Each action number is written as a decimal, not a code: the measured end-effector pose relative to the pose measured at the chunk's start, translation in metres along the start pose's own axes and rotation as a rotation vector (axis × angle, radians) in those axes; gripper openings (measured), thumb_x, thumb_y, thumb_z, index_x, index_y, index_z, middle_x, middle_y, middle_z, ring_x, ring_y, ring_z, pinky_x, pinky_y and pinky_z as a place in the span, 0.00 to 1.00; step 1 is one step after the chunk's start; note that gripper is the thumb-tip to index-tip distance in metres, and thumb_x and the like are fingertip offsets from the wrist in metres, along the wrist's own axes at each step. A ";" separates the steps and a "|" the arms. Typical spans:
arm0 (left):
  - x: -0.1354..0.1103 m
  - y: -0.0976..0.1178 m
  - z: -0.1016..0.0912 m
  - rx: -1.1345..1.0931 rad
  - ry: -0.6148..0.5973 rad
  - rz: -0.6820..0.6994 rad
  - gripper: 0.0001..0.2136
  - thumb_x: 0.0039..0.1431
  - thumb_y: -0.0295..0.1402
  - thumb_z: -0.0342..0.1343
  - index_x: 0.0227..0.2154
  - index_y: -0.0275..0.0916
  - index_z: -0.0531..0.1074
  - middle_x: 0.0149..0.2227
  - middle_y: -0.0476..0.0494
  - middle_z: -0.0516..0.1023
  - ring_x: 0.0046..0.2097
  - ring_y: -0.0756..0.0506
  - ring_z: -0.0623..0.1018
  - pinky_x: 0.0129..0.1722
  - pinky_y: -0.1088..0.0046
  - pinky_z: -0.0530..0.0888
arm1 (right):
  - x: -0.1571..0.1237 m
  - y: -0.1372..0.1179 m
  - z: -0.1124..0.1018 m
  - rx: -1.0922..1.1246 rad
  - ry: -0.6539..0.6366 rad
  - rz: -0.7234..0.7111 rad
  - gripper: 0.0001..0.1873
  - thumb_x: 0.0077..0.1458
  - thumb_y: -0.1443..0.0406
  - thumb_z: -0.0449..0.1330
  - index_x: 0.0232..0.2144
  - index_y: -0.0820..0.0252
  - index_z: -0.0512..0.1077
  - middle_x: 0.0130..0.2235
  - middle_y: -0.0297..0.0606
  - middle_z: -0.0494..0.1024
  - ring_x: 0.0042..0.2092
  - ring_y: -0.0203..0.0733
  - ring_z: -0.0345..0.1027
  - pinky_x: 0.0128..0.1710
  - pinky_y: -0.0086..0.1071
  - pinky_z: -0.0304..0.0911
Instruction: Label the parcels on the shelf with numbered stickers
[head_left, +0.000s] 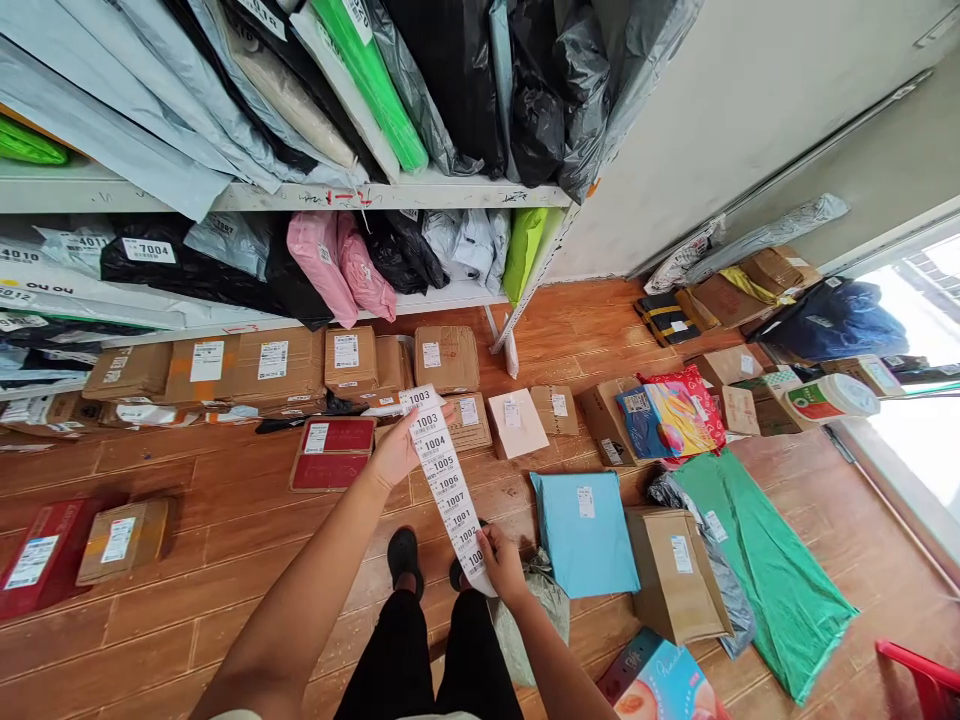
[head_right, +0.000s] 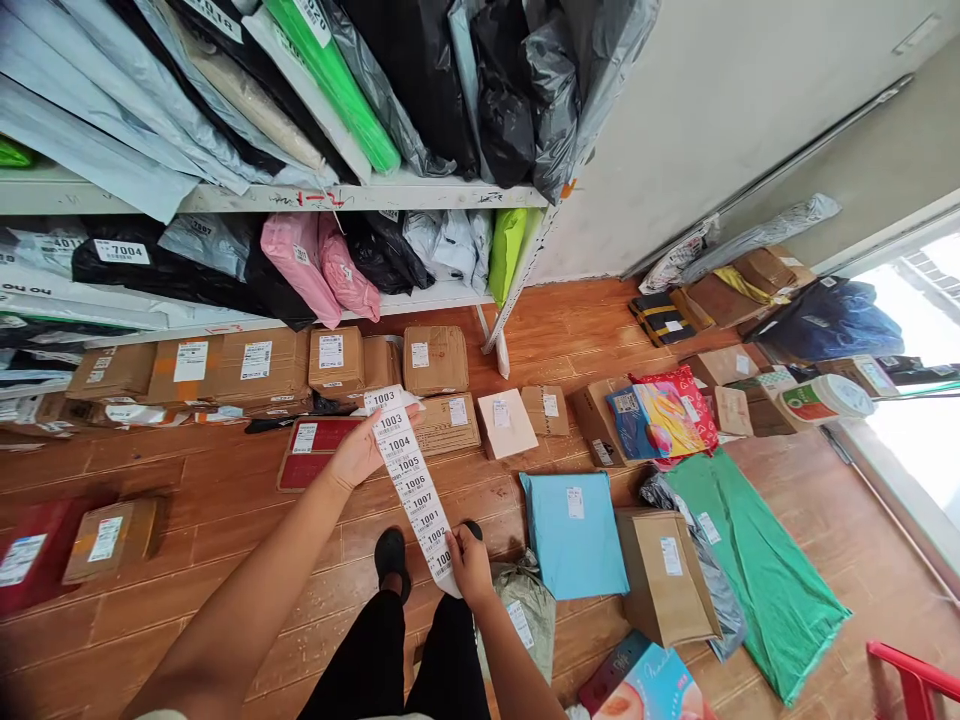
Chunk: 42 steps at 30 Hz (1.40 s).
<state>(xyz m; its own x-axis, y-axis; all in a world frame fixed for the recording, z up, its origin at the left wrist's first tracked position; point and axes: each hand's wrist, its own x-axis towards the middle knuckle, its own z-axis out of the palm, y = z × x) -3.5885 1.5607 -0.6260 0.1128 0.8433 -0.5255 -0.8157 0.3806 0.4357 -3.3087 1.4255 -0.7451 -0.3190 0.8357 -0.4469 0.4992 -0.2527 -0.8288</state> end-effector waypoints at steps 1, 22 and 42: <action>0.001 0.002 0.001 -0.002 0.003 0.004 0.26 0.68 0.41 0.49 0.63 0.30 0.62 0.63 0.33 0.68 0.68 0.37 0.61 0.67 0.57 0.59 | 0.001 0.001 -0.001 -0.008 -0.005 -0.002 0.28 0.64 0.43 0.46 0.32 0.59 0.70 0.28 0.39 0.76 0.28 0.41 0.67 0.29 0.32 0.56; 0.010 0.010 0.022 0.000 -0.031 0.003 0.26 0.68 0.42 0.49 0.62 0.30 0.64 0.60 0.33 0.72 0.64 0.37 0.68 0.67 0.60 0.59 | -0.006 0.049 -0.003 -0.163 0.003 0.035 0.22 0.63 0.49 0.46 0.31 0.56 0.71 0.28 0.41 0.78 0.31 0.49 0.74 0.31 0.35 0.60; 0.000 0.014 0.040 0.077 -0.088 0.008 0.24 0.66 0.41 0.51 0.60 0.33 0.67 0.60 0.34 0.71 0.62 0.34 0.70 0.64 0.55 0.63 | -0.017 0.050 -0.009 -0.178 -0.047 0.076 0.19 0.63 0.54 0.48 0.33 0.60 0.71 0.31 0.43 0.79 0.32 0.46 0.73 0.32 0.33 0.61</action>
<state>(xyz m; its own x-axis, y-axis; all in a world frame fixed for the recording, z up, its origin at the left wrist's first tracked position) -3.5776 1.5810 -0.5909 0.1582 0.8752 -0.4572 -0.7709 0.3988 0.4966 -3.2708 1.4033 -0.7760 -0.3100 0.7929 -0.5246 0.6563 -0.2207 -0.7215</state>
